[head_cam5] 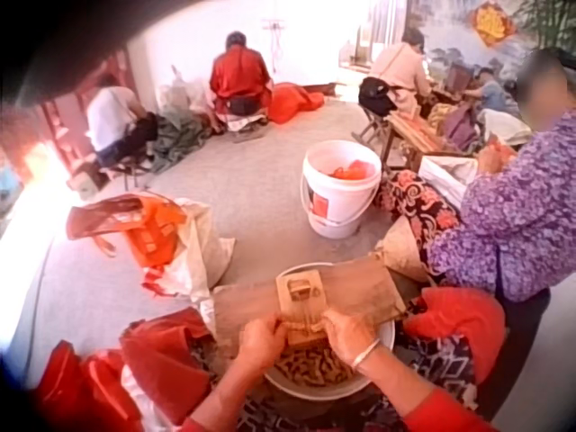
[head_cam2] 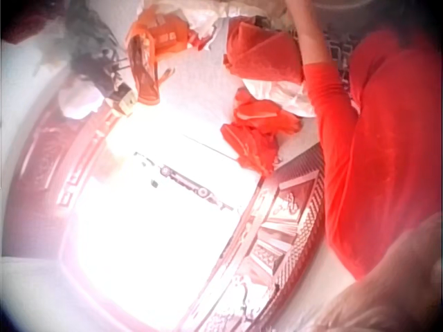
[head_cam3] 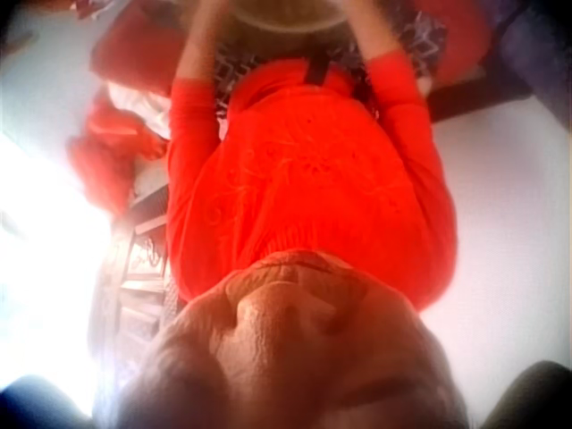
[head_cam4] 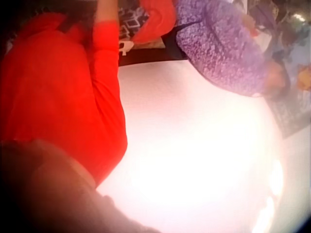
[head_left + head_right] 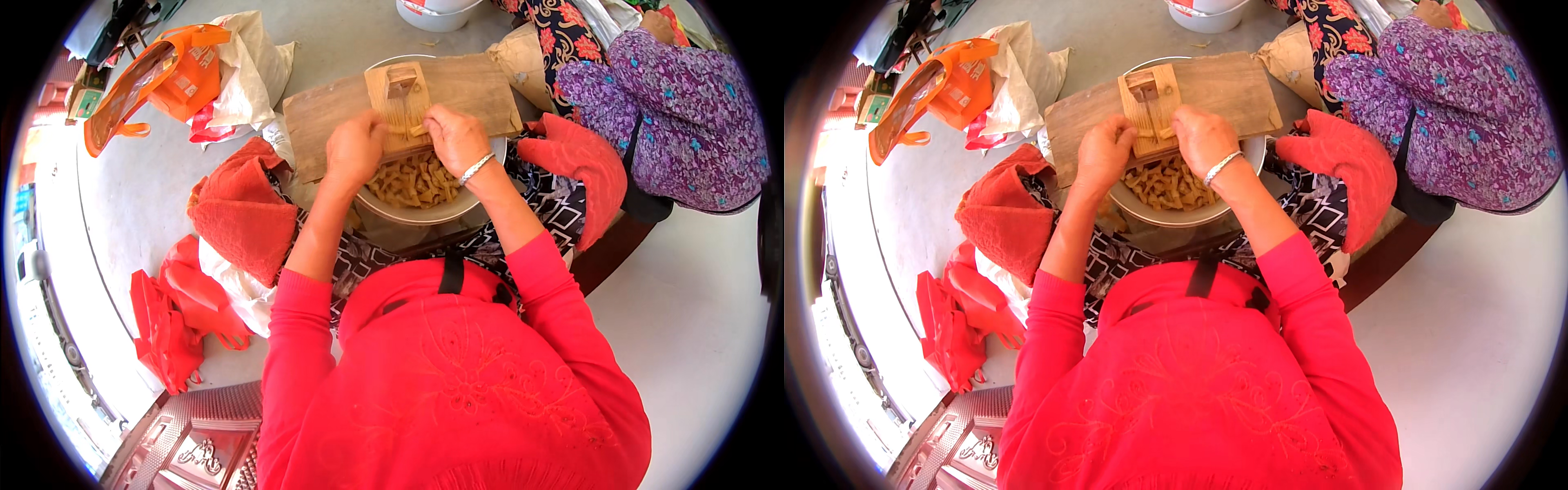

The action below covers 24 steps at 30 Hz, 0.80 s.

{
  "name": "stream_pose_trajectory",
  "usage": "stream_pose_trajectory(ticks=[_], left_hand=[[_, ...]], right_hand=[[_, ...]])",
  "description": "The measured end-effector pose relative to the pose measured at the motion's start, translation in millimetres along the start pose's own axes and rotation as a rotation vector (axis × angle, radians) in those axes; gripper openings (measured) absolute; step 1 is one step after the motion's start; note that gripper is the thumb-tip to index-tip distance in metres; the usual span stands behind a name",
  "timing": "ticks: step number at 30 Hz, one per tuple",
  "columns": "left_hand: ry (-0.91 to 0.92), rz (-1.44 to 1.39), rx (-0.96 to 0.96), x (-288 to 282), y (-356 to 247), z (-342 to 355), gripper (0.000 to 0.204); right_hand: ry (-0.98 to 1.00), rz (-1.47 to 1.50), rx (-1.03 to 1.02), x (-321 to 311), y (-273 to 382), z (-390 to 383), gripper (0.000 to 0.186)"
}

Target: The person shapes pieces of dough by rolling strips onto a wooden board and dropping them into a metal bowl.

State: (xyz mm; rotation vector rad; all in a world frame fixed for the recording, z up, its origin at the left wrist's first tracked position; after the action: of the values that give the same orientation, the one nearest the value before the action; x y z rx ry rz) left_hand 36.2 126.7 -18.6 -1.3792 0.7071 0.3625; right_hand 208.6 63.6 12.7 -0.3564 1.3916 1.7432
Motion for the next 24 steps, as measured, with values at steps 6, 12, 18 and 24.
stream_pose_trajectory(ticks=[6,12,18,24], left_hand=[[-0.054,-0.103,-0.097,-22,-4,-30,0.024],[0.190,-0.716,-0.278,23,-43,-69,0.020],[0.313,-0.352,-0.030,-2,-40,-67,0.021],[0.361,-0.722,-0.224,-10,-54,-104,0.032]], right_hand=[[-0.159,-0.004,-0.261,-38,36,-21,0.008],[-0.013,-0.051,-0.184,-18,53,-32,0.023],[0.340,0.078,-0.036,-14,38,-64,0.030],[0.719,1.470,0.765,-17,107,-121,0.022]])
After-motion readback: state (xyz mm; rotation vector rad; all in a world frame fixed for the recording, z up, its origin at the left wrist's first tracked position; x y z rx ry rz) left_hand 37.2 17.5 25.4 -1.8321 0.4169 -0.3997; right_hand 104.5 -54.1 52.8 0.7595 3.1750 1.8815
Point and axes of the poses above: each hand's wrist, its own z-axis towards the middle knuckle, its own x-axis out of the palm, y = z × x, the point moved 8 cm from there along z, towards the middle knuckle, and after that the axes turned 10 degrees about -y, right-handed, at the moved point
